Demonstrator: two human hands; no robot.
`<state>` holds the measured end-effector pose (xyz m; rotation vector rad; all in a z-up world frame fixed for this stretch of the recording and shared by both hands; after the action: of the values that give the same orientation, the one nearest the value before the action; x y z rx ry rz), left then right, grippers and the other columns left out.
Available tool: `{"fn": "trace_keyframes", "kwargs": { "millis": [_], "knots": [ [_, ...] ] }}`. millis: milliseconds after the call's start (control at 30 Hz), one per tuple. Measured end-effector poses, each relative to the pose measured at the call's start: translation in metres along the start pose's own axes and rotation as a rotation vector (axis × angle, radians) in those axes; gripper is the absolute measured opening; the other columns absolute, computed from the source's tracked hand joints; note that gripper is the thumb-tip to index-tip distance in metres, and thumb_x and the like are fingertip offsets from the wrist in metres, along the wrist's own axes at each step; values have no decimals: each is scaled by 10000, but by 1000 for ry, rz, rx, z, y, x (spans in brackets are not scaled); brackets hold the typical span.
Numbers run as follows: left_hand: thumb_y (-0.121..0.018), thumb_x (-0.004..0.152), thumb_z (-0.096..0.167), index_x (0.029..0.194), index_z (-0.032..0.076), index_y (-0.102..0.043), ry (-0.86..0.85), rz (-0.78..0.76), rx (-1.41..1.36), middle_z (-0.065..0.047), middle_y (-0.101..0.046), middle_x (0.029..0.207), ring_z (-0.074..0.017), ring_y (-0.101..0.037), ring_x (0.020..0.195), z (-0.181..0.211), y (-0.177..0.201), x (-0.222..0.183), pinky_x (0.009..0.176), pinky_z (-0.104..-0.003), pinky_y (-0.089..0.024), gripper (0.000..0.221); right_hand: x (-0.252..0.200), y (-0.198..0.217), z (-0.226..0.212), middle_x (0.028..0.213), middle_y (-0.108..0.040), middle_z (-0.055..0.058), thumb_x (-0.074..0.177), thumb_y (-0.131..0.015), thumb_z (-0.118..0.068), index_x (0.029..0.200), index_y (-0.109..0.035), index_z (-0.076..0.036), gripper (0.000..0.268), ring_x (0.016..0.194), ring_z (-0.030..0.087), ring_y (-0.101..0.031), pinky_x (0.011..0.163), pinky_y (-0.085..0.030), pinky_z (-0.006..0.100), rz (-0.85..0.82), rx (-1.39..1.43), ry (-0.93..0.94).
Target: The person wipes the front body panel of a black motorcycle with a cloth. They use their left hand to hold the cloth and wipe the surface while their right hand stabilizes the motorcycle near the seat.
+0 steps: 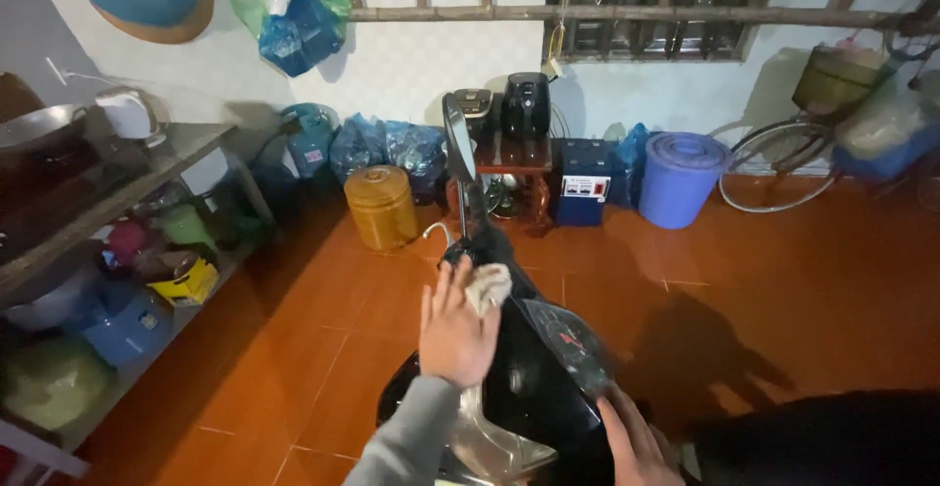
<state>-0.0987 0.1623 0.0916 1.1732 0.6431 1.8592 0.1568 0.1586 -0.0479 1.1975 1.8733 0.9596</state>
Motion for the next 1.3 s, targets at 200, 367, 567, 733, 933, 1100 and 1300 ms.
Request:
{"fn": "trace_keyframes", "kwargs": {
  "millis": [200, 367, 567, 733, 933, 1100, 1300],
  "knots": [
    [-367, 1028, 352, 1623, 231, -360, -42, 145, -102, -106, -204, 1738, -390, -171, 1585, 22, -8, -59, 1207, -582, -171, 608, 26, -13, 16, 1740, -187, -92, 899, -665, -487, 1604, -247, -397, 824, 1621, 156, -161, 1281, -200, 432, 113, -60, 147],
    [-426, 1023, 405, 1535, 253, -523, 136, 28, -156, -71, -277, 1702, -372, -125, 1577, 11, -13, -11, 1199, -624, -94, 543, -16, 21, -16, 1704, -317, -114, 810, -630, -523, 1588, -357, -327, 848, 1569, 134, -284, 1184, -299, 348, 409, -63, 236],
    [-320, 1052, 441, 1546, 252, -478, -66, -39, -71, 1, -358, 1677, -231, -224, 1571, 15, -12, 14, 1239, -503, -100, 552, -32, 39, -28, 1597, -524, -57, 496, -856, -790, 1519, -487, -261, 1210, 1458, 184, -511, 1097, -464, 384, 621, -83, 265],
    [-451, 1021, 193, 1498, 109, -529, 210, 38, -429, -85, -336, 1689, -272, -224, 1586, -45, -15, -81, 1272, -499, -152, 490, -27, 30, -18, 1606, -498, -102, 515, -808, -889, 1516, -478, -280, 1217, 1488, 146, -462, 1133, -438, 365, 564, -106, 230],
    [-359, 1054, 334, 1479, 141, -555, 955, 75, -718, -93, -599, 1478, -242, -583, 1350, -139, -67, -119, 1178, -377, -423, 506, -37, 32, -25, 1557, -557, -35, 459, -879, -837, 1500, -497, -261, 1249, 1410, 202, -556, 1088, -499, 400, 641, -116, 274],
    [-666, 907, 170, 1524, 181, -489, 817, 231, -1286, -105, -645, 1254, -212, -665, 892, -5, -12, -103, 691, -287, -534, 642, -10, 20, -5, 1659, -388, -139, 414, -1054, -666, 1568, -368, -408, 1367, 1489, 185, -423, 1138, -431, 406, 379, -53, 108],
    [-688, 620, 458, 1359, 480, -646, -329, 300, 229, -160, -451, 1590, -418, -417, 1442, 91, -45, -147, 1040, -654, -366, 741, -38, 43, -33, 1585, -526, -120, 754, -608, -408, 1494, -510, -309, 753, 1420, 75, -529, 1038, -502, 295, 660, -40, 181]
  ]
}}
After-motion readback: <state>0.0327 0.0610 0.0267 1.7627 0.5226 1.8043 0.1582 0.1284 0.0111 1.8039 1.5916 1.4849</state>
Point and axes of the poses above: each hand's wrist, its own x-axis towards the middle knuckle, its own y-axis out of the back of the hand, z = x × y, the point moved 10 cm from there along x, towards the middle knuckle
